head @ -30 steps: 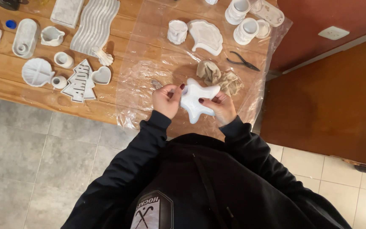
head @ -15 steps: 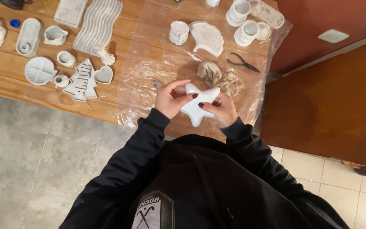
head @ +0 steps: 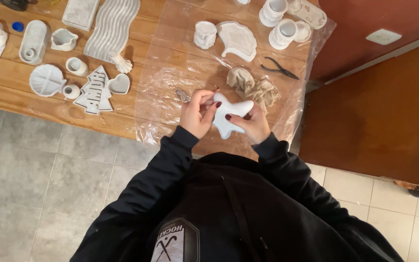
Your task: Demolding plaster or ceramic decorative objects from silicone molds.
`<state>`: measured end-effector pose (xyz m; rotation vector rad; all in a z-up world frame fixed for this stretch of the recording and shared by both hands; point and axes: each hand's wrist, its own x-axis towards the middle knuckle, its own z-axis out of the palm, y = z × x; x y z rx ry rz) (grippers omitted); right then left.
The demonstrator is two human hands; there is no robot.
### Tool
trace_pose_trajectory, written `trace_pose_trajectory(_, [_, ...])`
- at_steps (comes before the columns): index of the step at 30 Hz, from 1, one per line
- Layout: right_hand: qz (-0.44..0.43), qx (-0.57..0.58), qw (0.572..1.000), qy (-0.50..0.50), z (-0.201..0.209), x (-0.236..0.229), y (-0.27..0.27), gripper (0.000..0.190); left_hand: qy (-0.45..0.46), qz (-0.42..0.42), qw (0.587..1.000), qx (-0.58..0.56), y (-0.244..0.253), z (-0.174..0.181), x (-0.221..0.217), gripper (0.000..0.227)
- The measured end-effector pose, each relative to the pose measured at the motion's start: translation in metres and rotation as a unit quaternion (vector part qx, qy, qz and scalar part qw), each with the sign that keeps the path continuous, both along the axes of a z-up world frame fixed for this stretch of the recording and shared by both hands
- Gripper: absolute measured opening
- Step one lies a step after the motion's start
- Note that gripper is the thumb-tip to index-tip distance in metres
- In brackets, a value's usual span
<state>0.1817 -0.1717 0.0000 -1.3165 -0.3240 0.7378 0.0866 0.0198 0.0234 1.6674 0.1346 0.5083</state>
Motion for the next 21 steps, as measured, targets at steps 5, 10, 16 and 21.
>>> trace_pose_trajectory(5, [0.031, -0.016, 0.999, 0.011, 0.011, 0.004, 0.001, 0.044, 0.010, 0.027, 1.000, -0.013, -0.006, -0.013, -0.002, 0.021])
trace_pose_trajectory(10, [0.034, -0.026, 0.999, 0.029, 0.011, 0.005, -0.003, 0.042, -0.001, 0.056, 0.968, 0.243, 0.001, 0.026, -0.008, 0.018])
trace_pose_trajectory(16, [0.072, -0.038, 0.997, 0.005, 0.011, 0.007, -0.005, 0.039, -0.034, 0.031, 0.927, 0.373, 0.008, 0.031, -0.010, 0.010])
trace_pose_trajectory(21, [0.097, -0.041, 0.992, 0.065, 0.027, 0.008, -0.002, 0.039, -0.026, -0.010, 0.981, 0.192, 0.006, 0.025, -0.011, 0.019])
